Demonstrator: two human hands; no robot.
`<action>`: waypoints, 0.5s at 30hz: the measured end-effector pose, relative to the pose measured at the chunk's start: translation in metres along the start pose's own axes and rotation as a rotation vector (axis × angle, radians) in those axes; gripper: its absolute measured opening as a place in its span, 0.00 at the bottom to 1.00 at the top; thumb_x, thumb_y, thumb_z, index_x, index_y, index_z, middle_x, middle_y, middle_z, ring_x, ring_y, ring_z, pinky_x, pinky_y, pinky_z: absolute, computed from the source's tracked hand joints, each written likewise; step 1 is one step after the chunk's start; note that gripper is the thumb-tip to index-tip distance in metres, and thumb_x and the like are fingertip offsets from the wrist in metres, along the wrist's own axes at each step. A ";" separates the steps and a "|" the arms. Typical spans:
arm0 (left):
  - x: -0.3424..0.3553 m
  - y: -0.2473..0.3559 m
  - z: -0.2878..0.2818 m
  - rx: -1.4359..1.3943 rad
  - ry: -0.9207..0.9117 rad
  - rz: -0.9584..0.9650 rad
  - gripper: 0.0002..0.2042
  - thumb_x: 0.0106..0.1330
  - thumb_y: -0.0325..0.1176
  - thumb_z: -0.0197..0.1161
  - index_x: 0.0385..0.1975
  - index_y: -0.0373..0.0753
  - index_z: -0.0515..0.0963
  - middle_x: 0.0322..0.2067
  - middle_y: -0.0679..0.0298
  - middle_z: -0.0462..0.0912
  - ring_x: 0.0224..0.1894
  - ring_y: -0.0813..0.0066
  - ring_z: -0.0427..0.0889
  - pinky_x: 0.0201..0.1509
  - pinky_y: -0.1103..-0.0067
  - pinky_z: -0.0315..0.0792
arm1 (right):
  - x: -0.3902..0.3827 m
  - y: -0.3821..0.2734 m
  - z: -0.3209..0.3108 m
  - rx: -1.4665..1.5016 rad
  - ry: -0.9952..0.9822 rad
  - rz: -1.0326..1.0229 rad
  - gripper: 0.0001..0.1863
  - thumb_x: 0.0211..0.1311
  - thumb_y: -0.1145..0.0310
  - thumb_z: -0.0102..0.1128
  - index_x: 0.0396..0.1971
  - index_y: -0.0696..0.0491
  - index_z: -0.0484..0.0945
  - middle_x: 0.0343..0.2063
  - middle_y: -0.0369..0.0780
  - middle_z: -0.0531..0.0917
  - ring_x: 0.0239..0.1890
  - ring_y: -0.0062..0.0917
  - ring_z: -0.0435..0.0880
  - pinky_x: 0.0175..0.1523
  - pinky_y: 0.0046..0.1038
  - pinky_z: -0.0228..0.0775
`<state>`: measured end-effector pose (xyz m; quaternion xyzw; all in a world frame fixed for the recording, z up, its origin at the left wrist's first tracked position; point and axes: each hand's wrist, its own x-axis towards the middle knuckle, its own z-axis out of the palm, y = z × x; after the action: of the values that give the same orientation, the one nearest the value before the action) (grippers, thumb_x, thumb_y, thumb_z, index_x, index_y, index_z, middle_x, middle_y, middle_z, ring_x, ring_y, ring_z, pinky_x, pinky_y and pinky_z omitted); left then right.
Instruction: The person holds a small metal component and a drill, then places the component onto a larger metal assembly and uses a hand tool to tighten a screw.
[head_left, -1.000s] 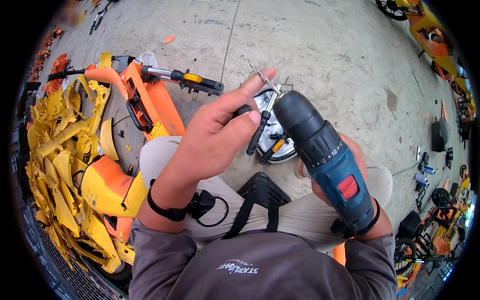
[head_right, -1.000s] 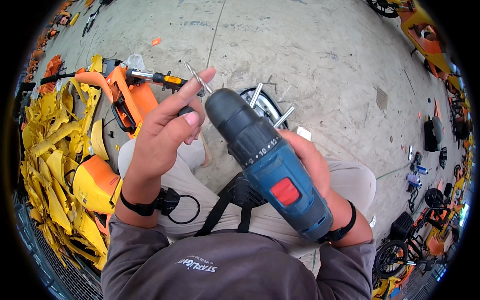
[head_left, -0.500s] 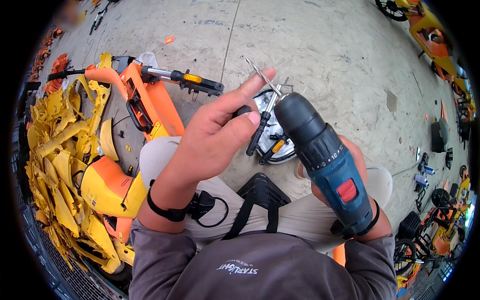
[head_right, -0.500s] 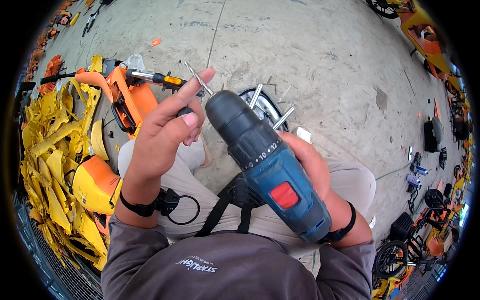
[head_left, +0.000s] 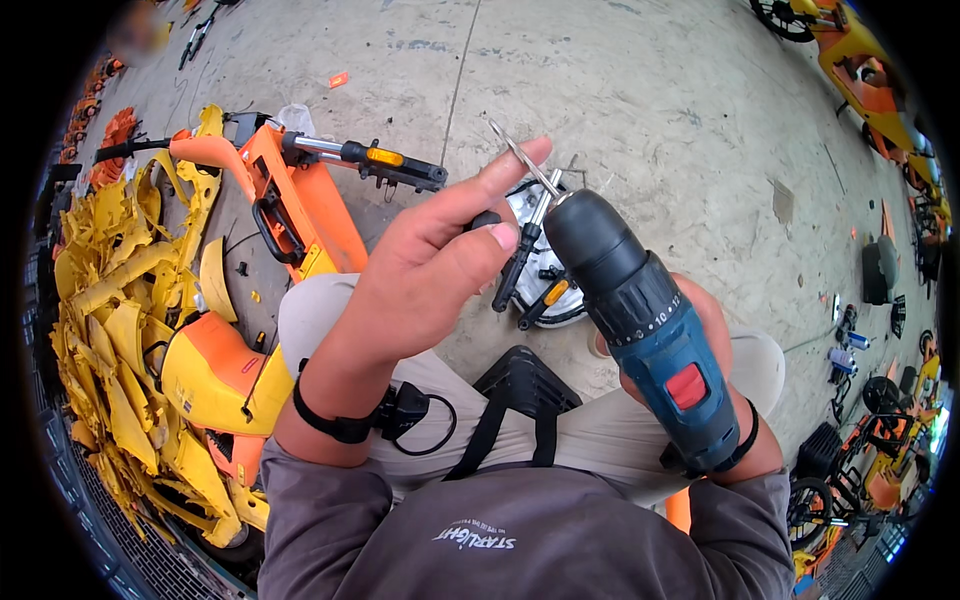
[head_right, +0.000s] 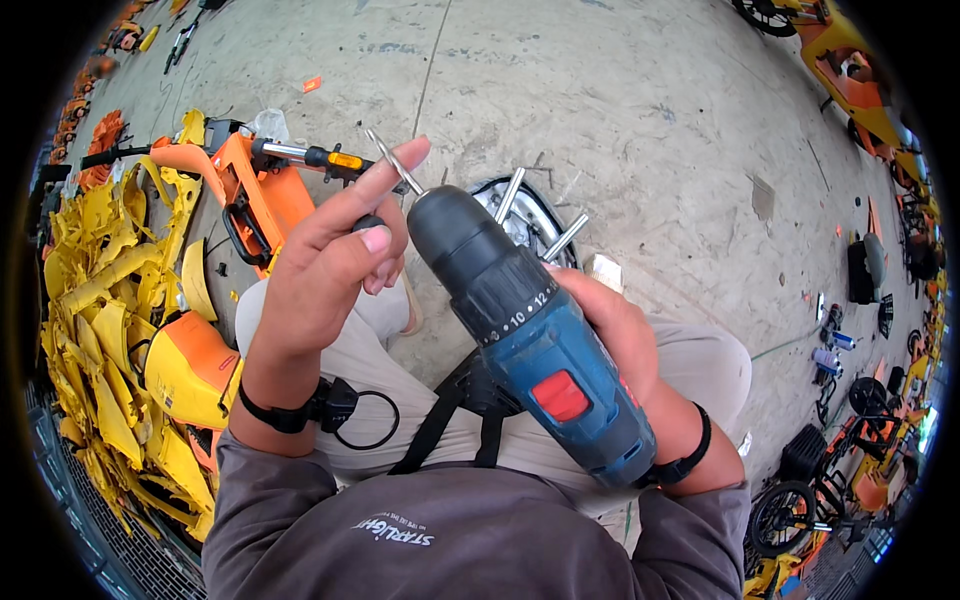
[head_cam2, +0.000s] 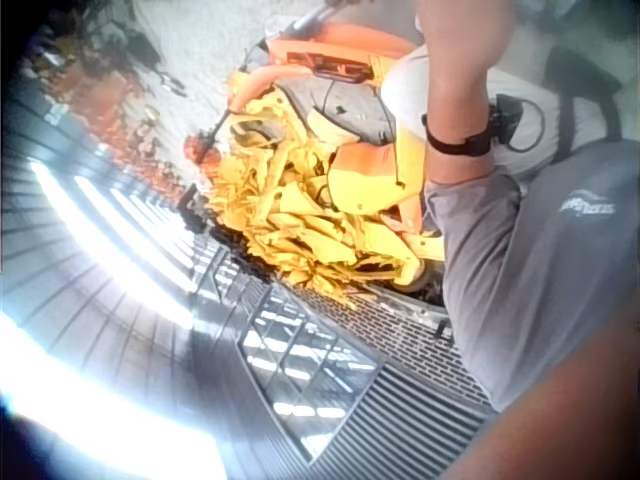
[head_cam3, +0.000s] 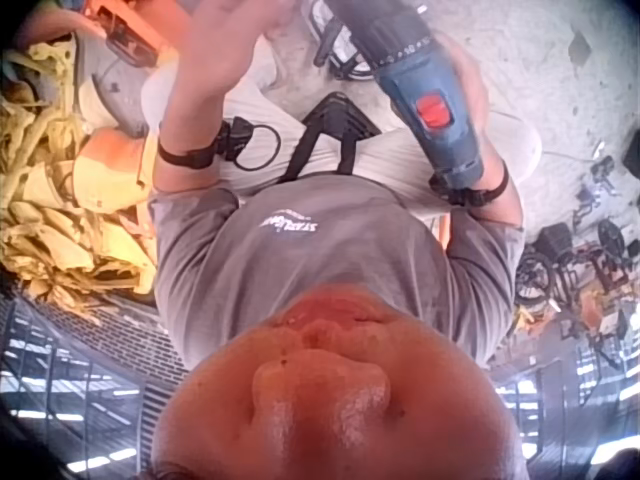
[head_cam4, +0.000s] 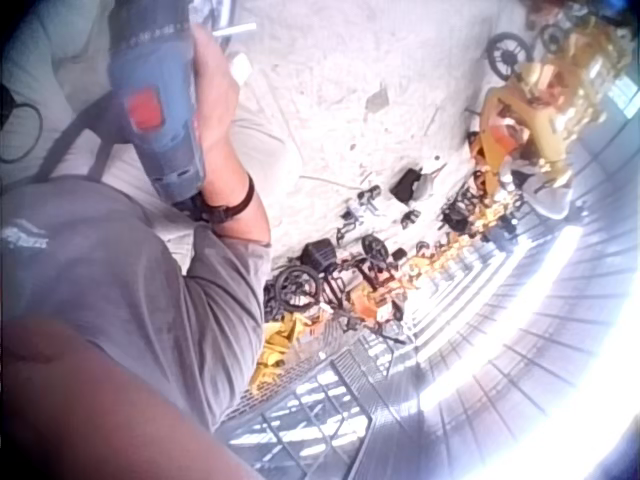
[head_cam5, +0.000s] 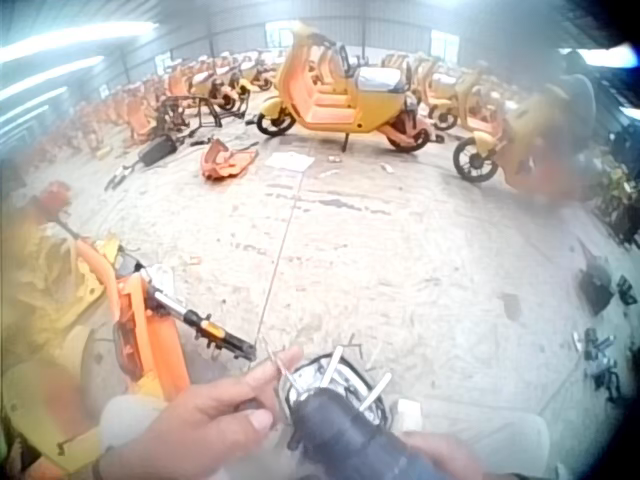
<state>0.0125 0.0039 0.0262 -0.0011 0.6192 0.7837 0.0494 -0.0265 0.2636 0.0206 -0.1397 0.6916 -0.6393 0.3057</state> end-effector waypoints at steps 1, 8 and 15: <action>0.000 -0.001 0.000 -0.006 0.006 0.004 0.24 0.68 0.24 0.51 0.66 0.32 0.64 0.59 0.65 0.73 0.31 0.91 0.66 0.36 0.89 0.65 | -0.001 -0.003 0.000 0.000 -0.003 0.072 0.14 0.57 0.77 0.63 0.43 0.65 0.74 0.28 0.47 0.83 0.25 0.22 0.81 0.24 0.18 0.68; 0.001 0.000 0.001 -0.072 -0.025 -0.007 0.25 0.68 0.26 0.51 0.67 0.34 0.64 0.33 0.74 0.72 0.27 0.90 0.65 0.33 0.89 0.64 | 0.002 0.024 -0.001 -0.024 0.013 -0.251 0.13 0.59 0.77 0.60 0.42 0.66 0.74 0.29 0.47 0.82 0.26 0.23 0.81 0.26 0.20 0.70; 0.002 0.007 0.005 -0.082 -0.008 -0.050 0.29 0.66 0.29 0.51 0.69 0.32 0.59 0.26 0.72 0.67 0.25 0.86 0.64 0.32 0.87 0.63 | 0.001 0.022 0.002 0.053 0.025 -0.170 0.12 0.60 0.77 0.58 0.42 0.66 0.73 0.29 0.47 0.81 0.27 0.23 0.81 0.28 0.23 0.72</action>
<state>0.0106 0.0070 0.0337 -0.0155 0.5859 0.8071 0.0714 -0.0216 0.2651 -0.0006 -0.1817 0.6639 -0.6827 0.2452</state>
